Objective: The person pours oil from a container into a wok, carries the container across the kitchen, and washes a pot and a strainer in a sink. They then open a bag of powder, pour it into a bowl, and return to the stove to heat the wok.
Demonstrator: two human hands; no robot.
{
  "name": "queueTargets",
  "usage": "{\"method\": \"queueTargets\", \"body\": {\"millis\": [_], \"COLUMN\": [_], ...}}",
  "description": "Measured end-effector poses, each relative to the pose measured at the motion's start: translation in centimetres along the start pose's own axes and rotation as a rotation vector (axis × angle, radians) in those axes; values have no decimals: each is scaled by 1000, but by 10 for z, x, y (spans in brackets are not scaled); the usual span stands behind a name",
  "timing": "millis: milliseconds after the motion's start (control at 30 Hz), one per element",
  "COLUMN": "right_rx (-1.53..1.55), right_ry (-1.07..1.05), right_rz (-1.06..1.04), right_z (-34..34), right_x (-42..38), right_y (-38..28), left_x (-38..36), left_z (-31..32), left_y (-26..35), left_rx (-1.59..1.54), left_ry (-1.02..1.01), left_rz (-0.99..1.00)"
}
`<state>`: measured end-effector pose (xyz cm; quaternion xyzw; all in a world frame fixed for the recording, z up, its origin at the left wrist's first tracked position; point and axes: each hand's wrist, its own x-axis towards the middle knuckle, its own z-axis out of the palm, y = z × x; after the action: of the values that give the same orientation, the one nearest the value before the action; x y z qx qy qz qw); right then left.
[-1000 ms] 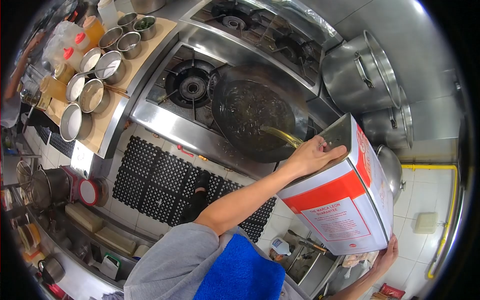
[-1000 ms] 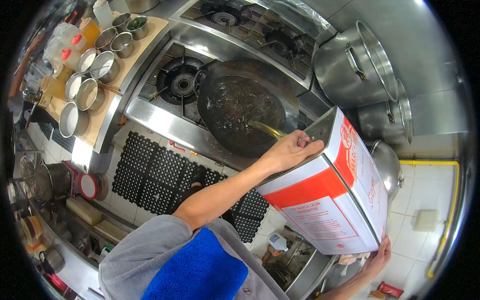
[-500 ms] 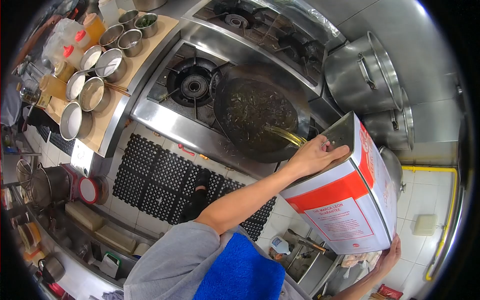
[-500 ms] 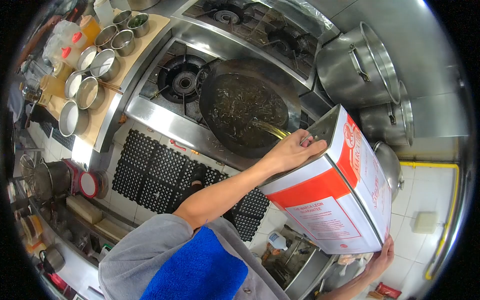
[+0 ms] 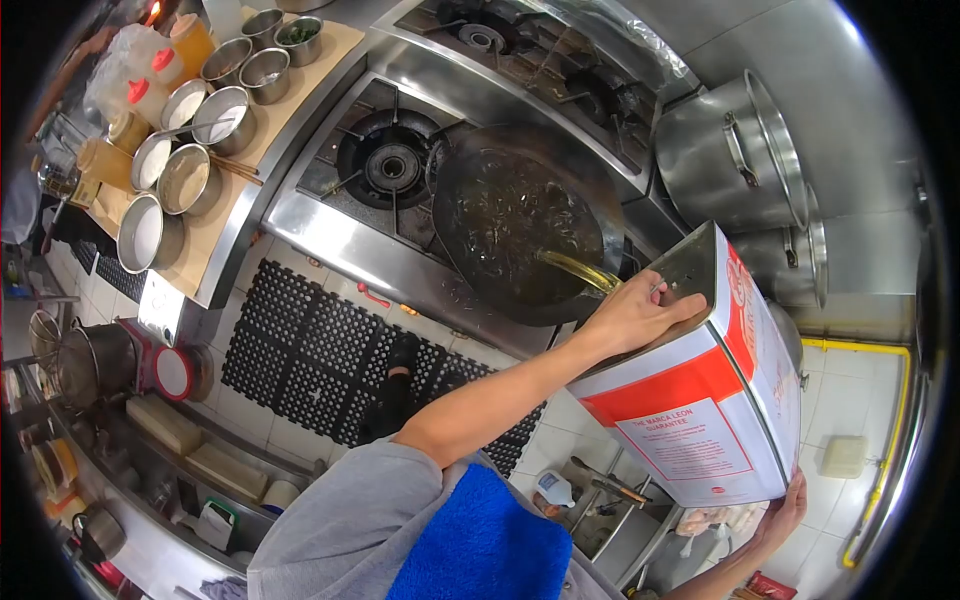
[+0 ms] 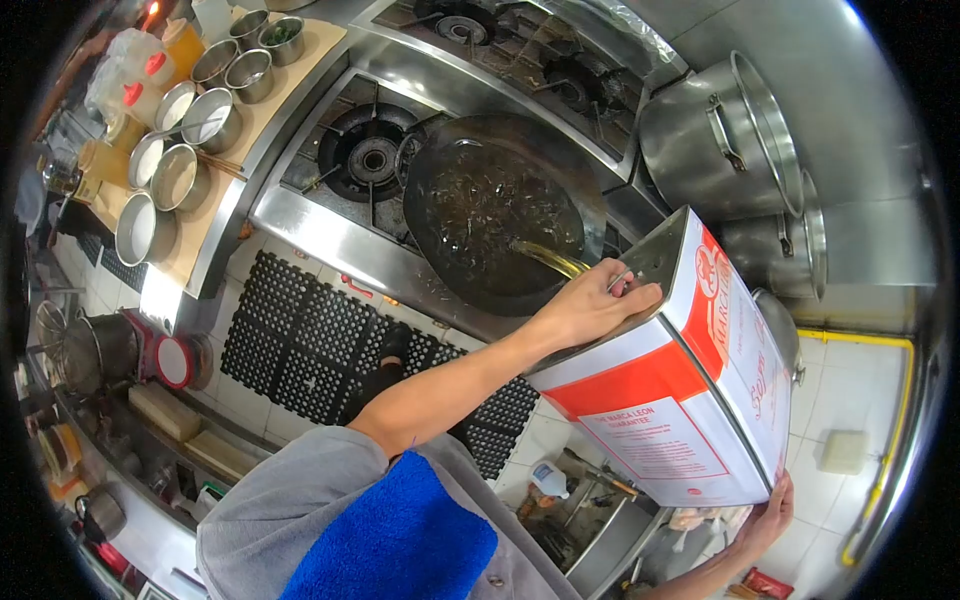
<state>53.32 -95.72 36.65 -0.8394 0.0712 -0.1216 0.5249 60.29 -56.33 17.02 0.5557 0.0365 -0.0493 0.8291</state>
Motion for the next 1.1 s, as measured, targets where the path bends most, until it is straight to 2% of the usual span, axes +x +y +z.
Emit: {"method": "queueTargets", "body": {"millis": [967,1100], "right_rx": [-42,-55], "right_ry": [-10,-66], "right_rz": [-73,-72], "right_z": [5,-6], "right_x": [-5,-3], "right_y": [-19,-16], "left_x": [-5,-5], "left_z": [0,1], "left_y": [5,1], "left_rx": [32,42], "left_ry": [55,70], "left_rz": [74,90]}}
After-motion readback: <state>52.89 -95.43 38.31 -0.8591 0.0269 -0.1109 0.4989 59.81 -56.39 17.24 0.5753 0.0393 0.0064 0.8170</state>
